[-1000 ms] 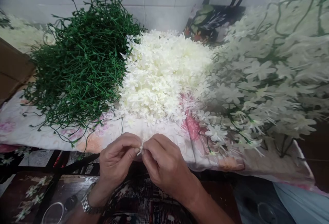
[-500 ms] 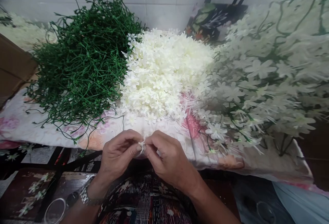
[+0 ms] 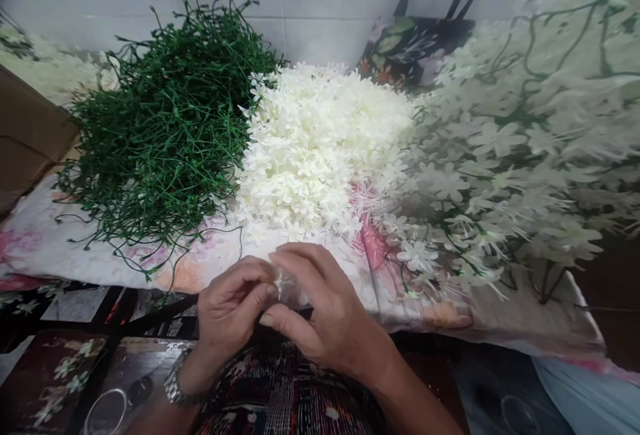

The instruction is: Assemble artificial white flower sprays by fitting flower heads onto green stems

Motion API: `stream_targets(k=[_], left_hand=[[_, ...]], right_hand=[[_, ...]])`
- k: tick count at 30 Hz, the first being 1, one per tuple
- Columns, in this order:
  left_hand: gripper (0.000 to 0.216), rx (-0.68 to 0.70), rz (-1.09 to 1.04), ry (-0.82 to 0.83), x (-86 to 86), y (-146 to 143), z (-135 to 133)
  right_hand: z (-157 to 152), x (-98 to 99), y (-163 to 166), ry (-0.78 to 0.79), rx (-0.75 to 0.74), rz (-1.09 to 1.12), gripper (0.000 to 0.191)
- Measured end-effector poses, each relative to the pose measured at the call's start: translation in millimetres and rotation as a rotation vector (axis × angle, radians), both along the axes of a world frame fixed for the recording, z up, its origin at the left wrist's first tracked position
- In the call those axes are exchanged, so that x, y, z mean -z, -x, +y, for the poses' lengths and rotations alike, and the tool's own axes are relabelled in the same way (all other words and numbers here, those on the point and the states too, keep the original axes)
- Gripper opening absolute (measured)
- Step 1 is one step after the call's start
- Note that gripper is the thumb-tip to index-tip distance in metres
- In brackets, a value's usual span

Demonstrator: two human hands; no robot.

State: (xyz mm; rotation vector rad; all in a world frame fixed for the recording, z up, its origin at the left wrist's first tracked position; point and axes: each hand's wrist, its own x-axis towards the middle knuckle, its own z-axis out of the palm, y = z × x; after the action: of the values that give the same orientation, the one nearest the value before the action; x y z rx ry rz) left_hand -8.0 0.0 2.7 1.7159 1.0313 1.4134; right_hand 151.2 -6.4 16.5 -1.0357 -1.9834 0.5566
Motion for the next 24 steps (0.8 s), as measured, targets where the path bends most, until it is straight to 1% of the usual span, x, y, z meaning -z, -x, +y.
stream_targets(k=[3, 6, 10, 12, 14, 16, 19, 22, 24], left_hand=[[0.016, -0.015, 0.025, -0.046, -1.5, -1, -1], [0.015, -0.026, 0.009, -0.067, -2.1, -3, -2], [0.014, -0.039, -0.021, -0.044, -1.2, -5, -3], [0.015, -0.021, 0.01, -0.048, -2.5, -3, -4], [0.019, -0.04, 0.066, -0.081, -5.6, 4, -5], [0.022, -0.131, 0.123, -0.123, -10.0, 16, -4], [0.021, -0.324, 0.241, -0.159, -15.5, 40, 1], [0.02, -0.491, 0.453, -0.203, -18.1, 59, 9], [0.02, -0.614, 0.606, -0.254, -19.2, 67, 15]], right_hand=[[1, 5.4, 2, 0.028, -0.036, 0.023, 0.018], [2, 8.1, 4, 0.066, -0.016, 0.073, 0.009], [2, 6.5, 5, 0.125, -0.016, 0.147, 0.007], [3, 6.5, 4, 0.138, -0.014, 0.156, 0.008], [3, 8.4, 2, 0.123, -0.001, 0.125, 0.01], [4, 12.1, -2, 0.089, 0.017, 0.063, 0.01], [7, 19.0, -8, 0.022, 0.057, -0.024, 0.009], [11, 24.6, -12, -0.046, 0.073, -0.072, 0.009], [13, 27.0, -12, -0.065, 0.068, -0.093, 0.01]])
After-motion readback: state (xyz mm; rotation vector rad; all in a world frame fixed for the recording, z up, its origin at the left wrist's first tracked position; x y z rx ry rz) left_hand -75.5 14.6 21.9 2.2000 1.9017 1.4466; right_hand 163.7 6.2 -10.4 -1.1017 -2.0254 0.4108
